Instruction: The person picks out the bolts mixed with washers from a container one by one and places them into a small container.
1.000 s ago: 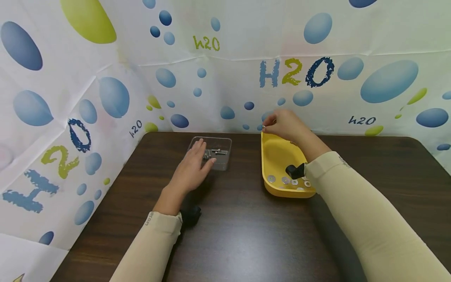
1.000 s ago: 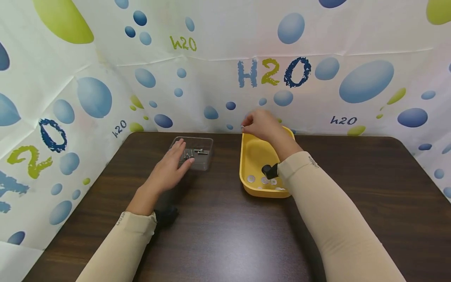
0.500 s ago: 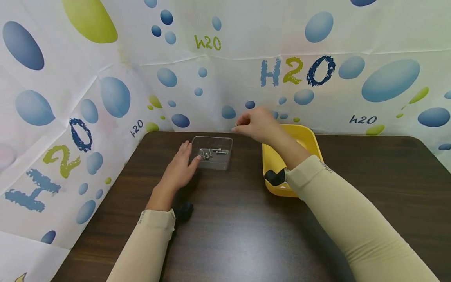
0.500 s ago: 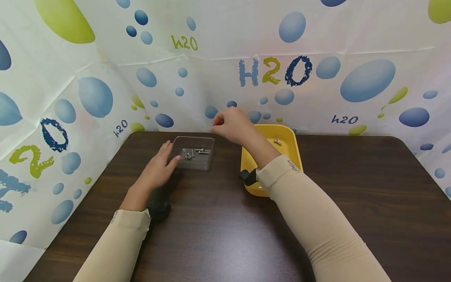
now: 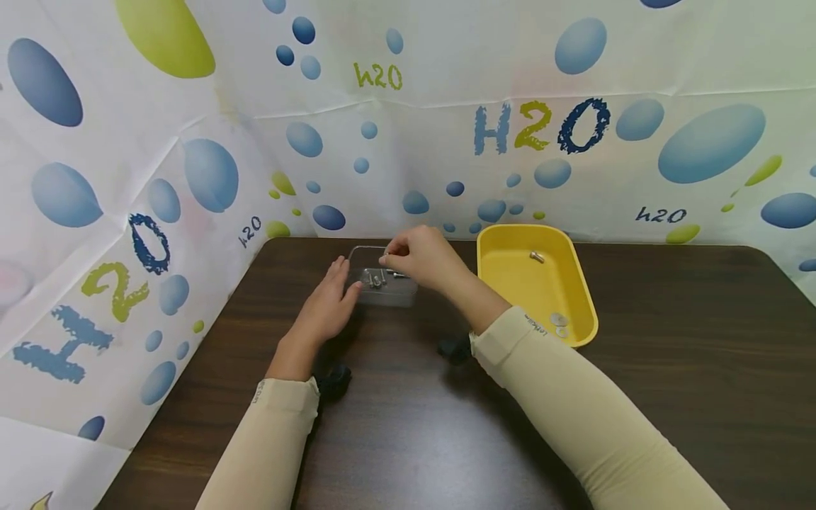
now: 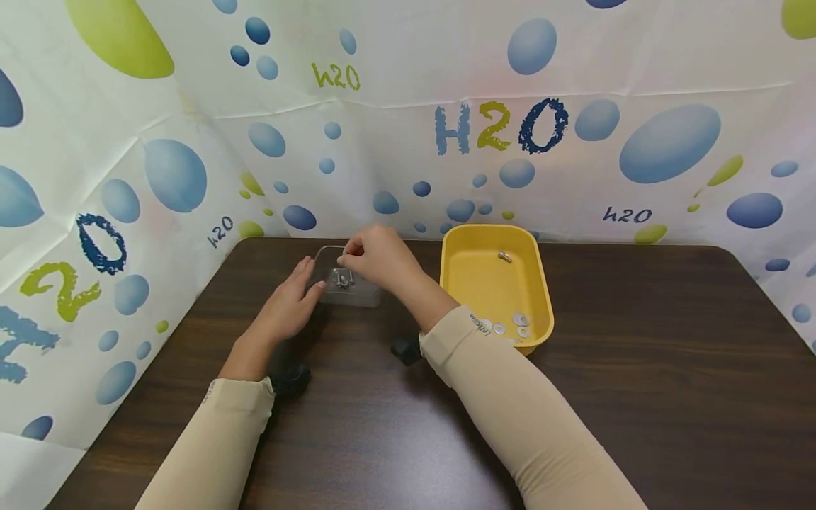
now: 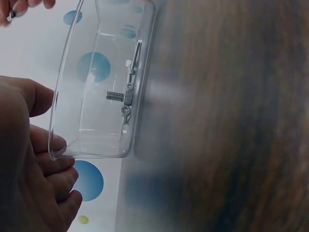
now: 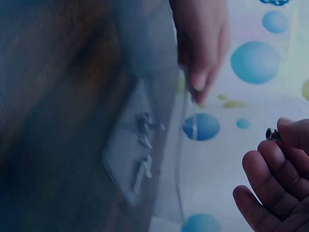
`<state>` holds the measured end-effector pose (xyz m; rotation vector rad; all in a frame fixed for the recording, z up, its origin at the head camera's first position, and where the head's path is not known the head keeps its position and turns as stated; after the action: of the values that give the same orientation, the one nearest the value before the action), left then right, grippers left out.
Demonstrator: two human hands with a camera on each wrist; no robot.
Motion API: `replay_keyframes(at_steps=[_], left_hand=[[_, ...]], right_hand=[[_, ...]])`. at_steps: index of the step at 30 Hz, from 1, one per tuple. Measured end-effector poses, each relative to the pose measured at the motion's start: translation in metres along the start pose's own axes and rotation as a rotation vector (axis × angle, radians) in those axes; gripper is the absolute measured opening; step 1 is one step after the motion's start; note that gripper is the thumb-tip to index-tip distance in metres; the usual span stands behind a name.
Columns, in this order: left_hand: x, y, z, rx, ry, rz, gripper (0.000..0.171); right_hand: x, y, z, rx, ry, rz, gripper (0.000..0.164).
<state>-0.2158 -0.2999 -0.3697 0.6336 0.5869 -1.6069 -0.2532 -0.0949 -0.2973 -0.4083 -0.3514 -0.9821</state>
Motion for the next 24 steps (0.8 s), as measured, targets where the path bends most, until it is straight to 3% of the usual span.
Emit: replay_keyframes(at_steps=[14, 24], left_hand=[[-0.001, -0.001, -0.001, 0.017, 0.002, -0.007, 0.064], [-0.001, 0.001, -0.001, 0.033, 0.000, -0.002, 0.063]], right_hand=[[-0.008, -0.004, -0.047, -0.009, -0.039, -0.062, 0.019], [-0.003, -0.004, -0.066, -0.003, -0.059, -0.014, 0.020]])
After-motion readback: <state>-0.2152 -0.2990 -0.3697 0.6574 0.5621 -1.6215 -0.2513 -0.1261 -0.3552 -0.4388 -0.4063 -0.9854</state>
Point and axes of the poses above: each hand's wrist, its own y-axis away from the middle knuckle, its own z-axis out of the back of the hand, x = y × z, the point moved 2 cm from there along -y, towards the middle knuckle, and after that the axes turned 14 degrees about y, right-handed, at the moved point
